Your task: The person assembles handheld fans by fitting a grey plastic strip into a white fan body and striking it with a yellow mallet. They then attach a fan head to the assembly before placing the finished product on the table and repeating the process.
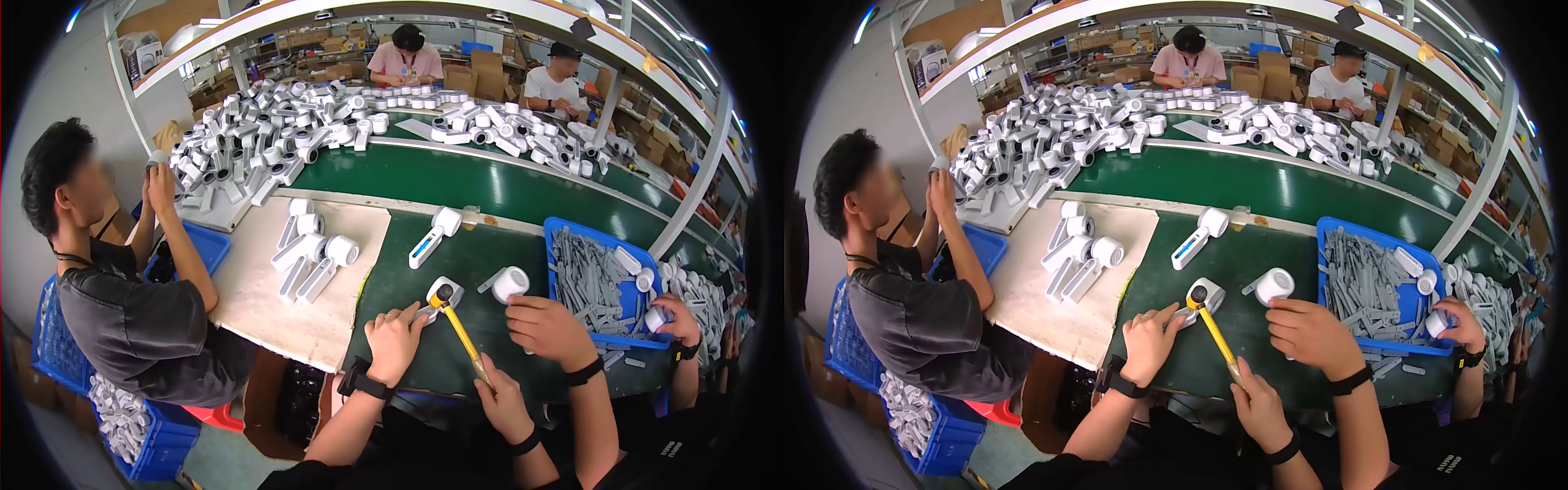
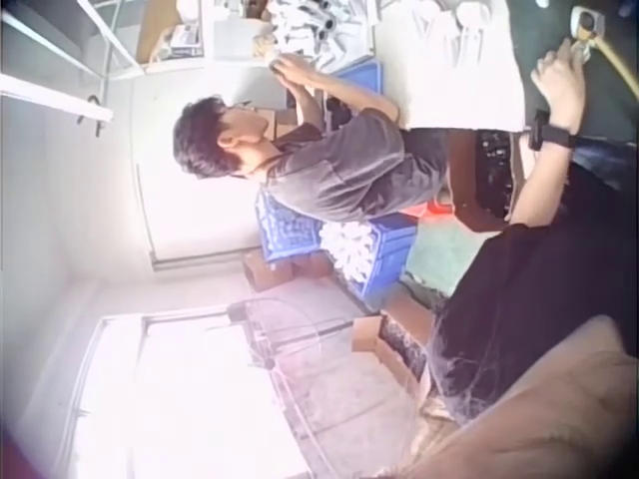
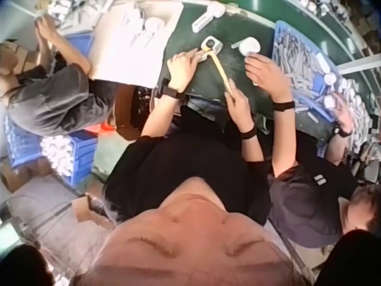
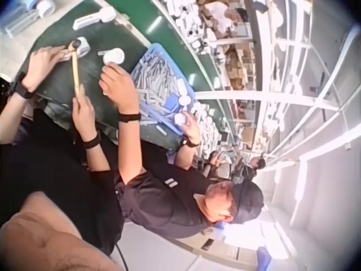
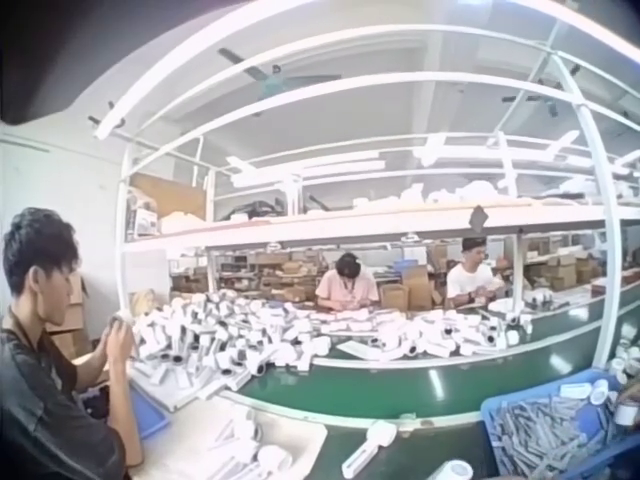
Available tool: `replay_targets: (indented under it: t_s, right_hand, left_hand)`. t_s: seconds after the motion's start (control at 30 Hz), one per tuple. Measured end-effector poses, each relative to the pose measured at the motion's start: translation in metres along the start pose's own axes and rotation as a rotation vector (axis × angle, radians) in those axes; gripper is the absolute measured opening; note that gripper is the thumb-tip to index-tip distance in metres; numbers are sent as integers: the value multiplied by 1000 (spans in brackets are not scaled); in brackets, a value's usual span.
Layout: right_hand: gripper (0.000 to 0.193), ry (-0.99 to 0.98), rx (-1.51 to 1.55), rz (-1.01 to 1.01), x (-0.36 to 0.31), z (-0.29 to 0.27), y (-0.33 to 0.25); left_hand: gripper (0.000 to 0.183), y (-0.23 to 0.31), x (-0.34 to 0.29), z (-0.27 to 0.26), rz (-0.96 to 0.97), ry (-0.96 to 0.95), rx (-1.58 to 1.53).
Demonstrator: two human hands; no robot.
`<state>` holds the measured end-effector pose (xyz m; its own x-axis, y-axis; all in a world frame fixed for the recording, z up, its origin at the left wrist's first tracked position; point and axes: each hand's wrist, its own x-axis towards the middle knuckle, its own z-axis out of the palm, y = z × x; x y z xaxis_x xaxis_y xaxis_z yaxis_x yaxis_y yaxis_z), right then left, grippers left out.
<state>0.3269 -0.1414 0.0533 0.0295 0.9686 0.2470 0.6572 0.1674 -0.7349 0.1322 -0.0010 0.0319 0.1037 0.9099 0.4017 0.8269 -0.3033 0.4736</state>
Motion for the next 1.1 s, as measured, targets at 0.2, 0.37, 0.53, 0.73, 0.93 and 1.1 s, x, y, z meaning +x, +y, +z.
replay_targets:
  t_s: [0.2,0.37,0.53,0.73,0.93,1.1]
  right_hand:
    - [50,-9,-39,-66,8,-8,-4]
    - [49,7,-71,-29,14,-19,-17]
    - [49,-42,-130,-35,15,-29,-20]
    - [49,-71,-156,-22,19,-26,-18]
    - [48,-28,-146,-53,18,-27,-14]
    - [48,-64,-162,-25,22,-36,-25]
  left_hand:
    - [29,-11,1,8,51,105,-89]
    - [31,-10,0,8,52,62,-123]
    - [31,-8,-1,6,27,42,-94]
    - [31,-15,2,8,25,10,-166]
    - [32,-13,4,6,-20,-49,-230]
    - [32,-16,3,8,-68,-56,-231]
